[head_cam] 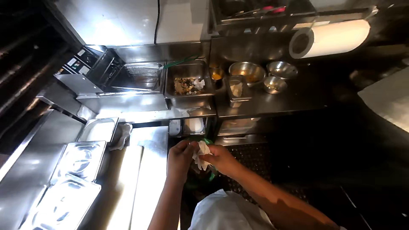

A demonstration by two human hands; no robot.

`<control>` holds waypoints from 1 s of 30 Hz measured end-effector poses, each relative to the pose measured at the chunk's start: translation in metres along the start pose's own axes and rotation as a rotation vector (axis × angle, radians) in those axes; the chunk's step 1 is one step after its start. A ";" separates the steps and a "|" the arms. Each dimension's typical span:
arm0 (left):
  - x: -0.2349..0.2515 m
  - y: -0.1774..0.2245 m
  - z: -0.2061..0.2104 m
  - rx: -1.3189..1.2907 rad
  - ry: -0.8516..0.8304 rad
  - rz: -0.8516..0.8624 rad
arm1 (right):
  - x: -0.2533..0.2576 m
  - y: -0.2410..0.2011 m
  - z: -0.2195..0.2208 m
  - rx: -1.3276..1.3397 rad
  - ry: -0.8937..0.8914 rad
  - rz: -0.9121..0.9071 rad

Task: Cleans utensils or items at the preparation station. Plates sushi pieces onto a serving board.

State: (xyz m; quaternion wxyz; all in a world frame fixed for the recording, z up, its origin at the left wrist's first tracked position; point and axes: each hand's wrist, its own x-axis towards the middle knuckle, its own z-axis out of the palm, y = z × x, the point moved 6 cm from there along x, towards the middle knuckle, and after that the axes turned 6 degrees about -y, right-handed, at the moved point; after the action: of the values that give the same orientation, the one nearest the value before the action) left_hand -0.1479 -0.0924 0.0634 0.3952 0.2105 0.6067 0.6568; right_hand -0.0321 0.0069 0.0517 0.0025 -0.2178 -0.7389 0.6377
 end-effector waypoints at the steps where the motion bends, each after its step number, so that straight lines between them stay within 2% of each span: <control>1: -0.001 0.002 0.000 0.004 0.023 0.011 | -0.001 0.001 -0.001 -0.009 -0.003 0.006; 4: -0.003 0.013 -0.010 0.046 0.091 0.054 | -0.005 0.014 0.003 0.021 -0.027 0.023; 6: -0.001 0.015 -0.014 0.026 0.074 0.040 | -0.008 0.019 0.007 0.083 -0.035 0.023; 10: -0.004 0.000 -0.002 -0.029 0.001 0.016 | -0.003 0.002 0.008 0.155 -0.022 0.030; 14: -0.007 0.000 -0.002 -0.120 0.083 0.054 | 0.000 0.001 0.011 0.127 -0.014 -0.004; 17: -0.005 0.011 -0.023 -0.180 0.204 0.100 | -0.007 0.015 0.015 0.050 -0.042 0.037; 22: -0.009 0.043 -0.075 -0.241 0.347 0.229 | -0.015 0.038 0.008 -0.131 0.020 0.114; 25: -0.013 0.047 -0.085 -0.419 0.229 0.267 | -0.005 0.039 0.001 -0.327 0.040 0.181; 28: -0.017 0.039 -0.070 -0.616 0.063 0.224 | 0.022 0.048 0.000 -0.492 0.027 0.294; 30: -0.016 0.030 -0.063 -0.718 0.021 0.184 | 0.042 0.066 0.001 -0.539 0.034 0.335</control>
State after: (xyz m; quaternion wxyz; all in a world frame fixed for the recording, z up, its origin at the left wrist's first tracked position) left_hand -0.1937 -0.1435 0.0848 0.3767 0.1053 0.3201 0.8629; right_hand -0.0491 0.0258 -0.0218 -0.1481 -0.3399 -0.8350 0.4065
